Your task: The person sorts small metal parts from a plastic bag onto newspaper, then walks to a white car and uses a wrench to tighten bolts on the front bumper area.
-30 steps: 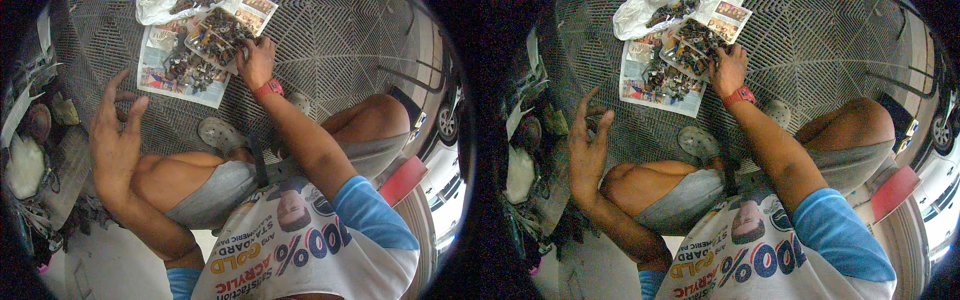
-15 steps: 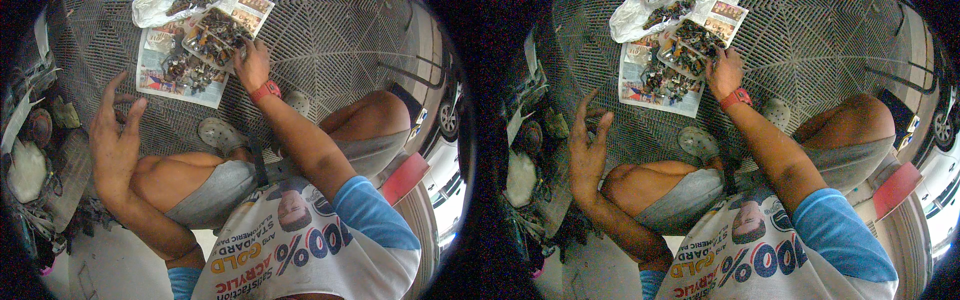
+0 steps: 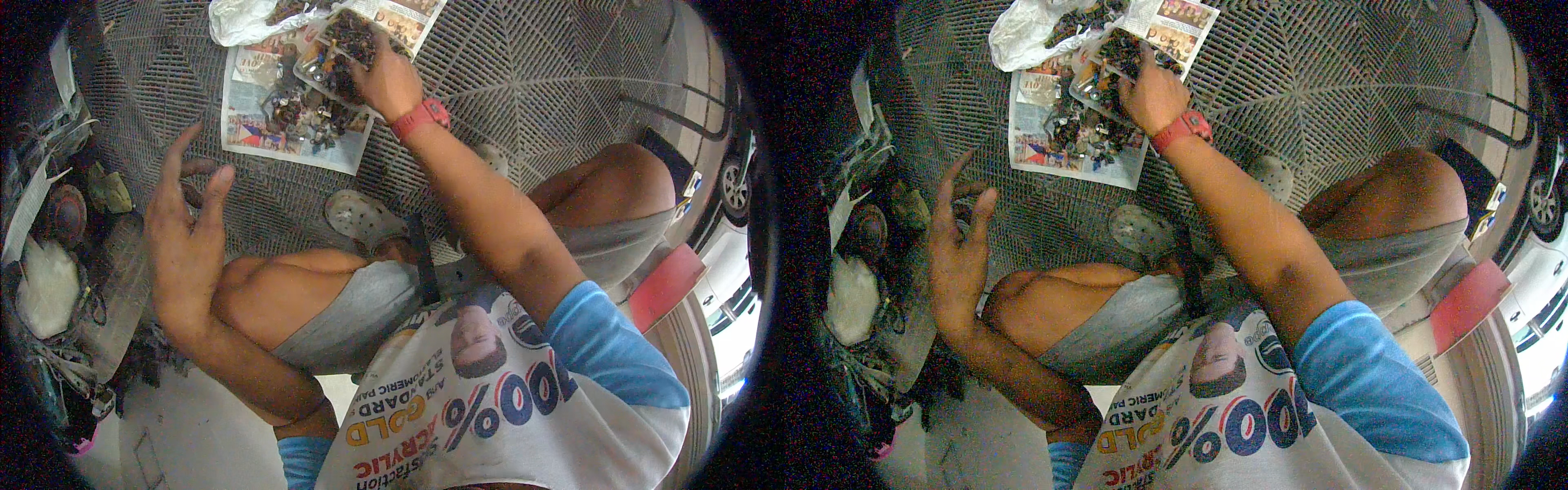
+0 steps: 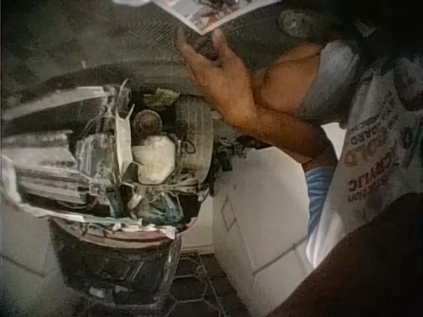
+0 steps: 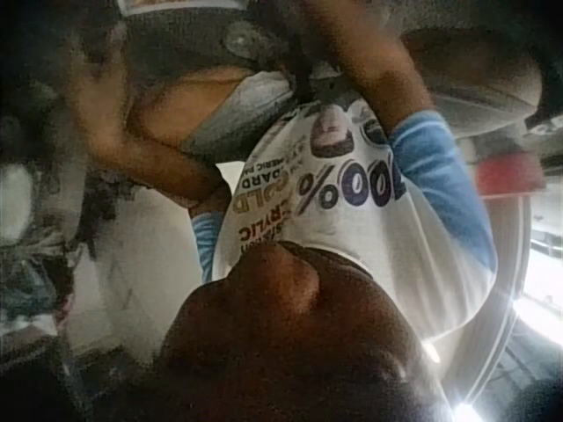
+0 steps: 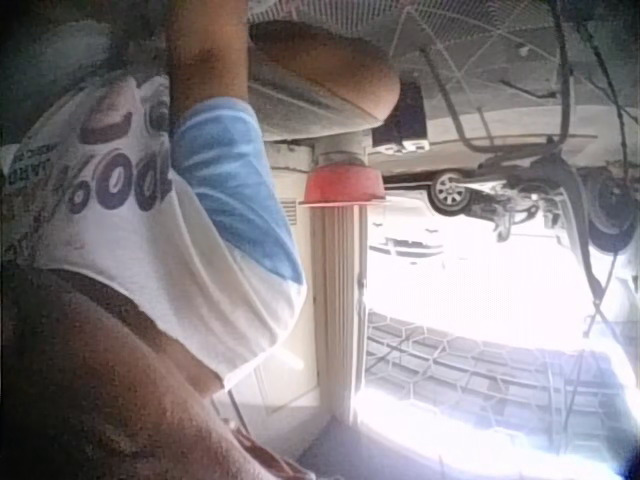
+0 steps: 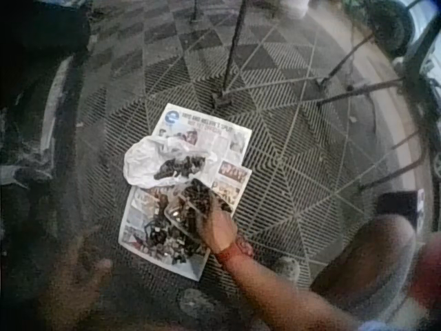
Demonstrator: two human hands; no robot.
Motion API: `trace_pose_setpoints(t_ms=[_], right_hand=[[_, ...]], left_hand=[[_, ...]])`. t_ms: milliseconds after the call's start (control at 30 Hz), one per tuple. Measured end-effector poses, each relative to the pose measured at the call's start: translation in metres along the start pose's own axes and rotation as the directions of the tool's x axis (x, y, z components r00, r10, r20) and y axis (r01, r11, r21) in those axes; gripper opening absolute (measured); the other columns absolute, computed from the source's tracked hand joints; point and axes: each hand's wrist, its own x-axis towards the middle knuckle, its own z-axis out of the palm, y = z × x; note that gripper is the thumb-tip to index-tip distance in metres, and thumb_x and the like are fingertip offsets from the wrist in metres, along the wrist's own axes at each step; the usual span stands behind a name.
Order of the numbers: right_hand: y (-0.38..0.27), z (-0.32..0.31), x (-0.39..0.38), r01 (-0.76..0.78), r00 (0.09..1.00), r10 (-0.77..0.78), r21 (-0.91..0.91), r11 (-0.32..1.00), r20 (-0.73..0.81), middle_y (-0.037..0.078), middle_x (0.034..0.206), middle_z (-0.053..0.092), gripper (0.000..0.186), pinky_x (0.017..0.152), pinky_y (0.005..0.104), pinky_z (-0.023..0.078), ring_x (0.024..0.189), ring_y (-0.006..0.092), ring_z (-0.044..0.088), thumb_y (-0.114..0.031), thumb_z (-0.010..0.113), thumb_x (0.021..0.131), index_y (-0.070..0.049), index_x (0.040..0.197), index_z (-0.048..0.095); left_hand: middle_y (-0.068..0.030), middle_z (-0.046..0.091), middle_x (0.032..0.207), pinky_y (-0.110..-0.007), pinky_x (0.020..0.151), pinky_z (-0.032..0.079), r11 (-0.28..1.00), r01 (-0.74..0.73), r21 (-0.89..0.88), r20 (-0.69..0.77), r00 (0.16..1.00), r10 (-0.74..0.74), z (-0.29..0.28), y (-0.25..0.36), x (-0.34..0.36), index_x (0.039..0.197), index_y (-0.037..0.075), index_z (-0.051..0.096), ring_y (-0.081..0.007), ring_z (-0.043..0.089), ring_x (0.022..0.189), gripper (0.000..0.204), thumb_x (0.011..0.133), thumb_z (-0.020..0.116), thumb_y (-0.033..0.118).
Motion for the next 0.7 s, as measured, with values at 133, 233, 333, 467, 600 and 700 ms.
trace_pose_setpoints(t_ms=[133, 233, 333, 467, 600, 700], right_hand=[[0.005, 0.009, 0.008, 0.011, 0.998, -0.011, 0.010, 1.000, 0.057, 0.027, 0.087, 0.071, 0.076, 0.073, 0.0533, 0.059, 0.080, 0.0441, 0.071, -0.038, 0.071, 0.086, -0.005, 0.146, 0.039], [-0.008, 0.000, -0.013, 0.007, 0.983, -0.002, -0.022, 1.000, 0.185, 0.029, 0.088, 0.070, 0.076, 0.076, 0.0554, 0.057, 0.083, 0.0468, 0.069, -0.037, 0.070, 0.087, -0.001, 0.146, 0.039], [-0.004, 0.006, -0.035, 0.045, 0.990, -0.049, 0.036, 0.998, 0.132, 0.029, 0.086, 0.070, 0.073, 0.073, 0.0551, 0.056, 0.080, 0.0471, 0.069, -0.036, 0.069, 0.088, 0.000, 0.145, 0.039], [-0.008, 0.001, -0.043, -0.045, 0.991, 0.036, 0.068, 0.997, 0.132, 0.028, 0.086, 0.070, 0.071, 0.073, 0.0553, 0.056, 0.079, 0.0471, 0.068, -0.034, 0.068, 0.089, 0.000, 0.144, 0.039], [-0.001, 0.004, -0.043, -0.068, 0.996, 0.065, 0.055, 0.996, 0.057, 0.026, 0.087, 0.071, 0.071, 0.074, 0.0544, 0.056, 0.081, 0.0445, 0.070, -0.034, 0.069, 0.088, -0.001, 0.144, 0.039], [0.005, 0.001, -0.041, -0.119, 0.991, 0.114, 0.070, 0.990, 0.070, 0.029, 0.088, 0.070, 0.068, 0.076, 0.0560, 0.055, 0.083, 0.0482, 0.068, -0.032, 0.068, 0.089, -0.001, 0.142, 0.039]], left_hand=[[-0.0161, 0.068, 0.105, -0.043, 0.089, 0.048, 1.000, -0.011, 0.014, 0.001, 1.000, 0.011, 0.001, -0.001, 0.001, 0.143, 0.013, 0.054, -0.0310, 0.064, 0.097, 0.053, 0.096, 0.066, 0.035], [-0.0161, 0.068, 0.105, -0.043, 0.088, 0.048, 1.000, 0.004, 0.000, 0.003, 1.000, -0.004, 0.000, -0.003, -0.002, 0.142, 0.012, 0.054, -0.0308, 0.064, 0.098, 0.053, 0.096, 0.066, 0.035], [-0.0157, 0.068, 0.104, -0.042, 0.088, 0.048, 1.000, 0.008, -0.001, -0.014, 1.000, -0.008, 0.001, -0.004, -0.001, 0.142, 0.012, 0.054, -0.0302, 0.064, 0.098, 0.052, 0.096, 0.067, 0.034], [-0.0146, 0.068, 0.103, -0.041, 0.087, 0.048, 1.000, -0.001, -0.012, -0.017, 1.000, 0.001, 0.003, -0.003, -0.001, 0.142, 0.012, 0.054, -0.0288, 0.064, 0.098, 0.051, 0.096, 0.067, 0.031], [-0.0141, 0.068, 0.103, -0.041, 0.087, 0.048, 1.000, -0.003, 0.000, -0.027, 1.000, 0.003, 0.003, -0.003, -0.002, 0.142, 0.012, 0.054, -0.0284, 0.064, 0.097, 0.051, 0.096, 0.067, 0.030], [-0.0140, 0.068, 0.103, -0.041, 0.087, 0.048, 1.000, 0.005, -0.004, -0.025, 1.000, -0.005, 0.002, -0.003, -0.003, 0.142, 0.013, 0.054, -0.0283, 0.064, 0.097, 0.050, 0.096, 0.067, 0.029]])
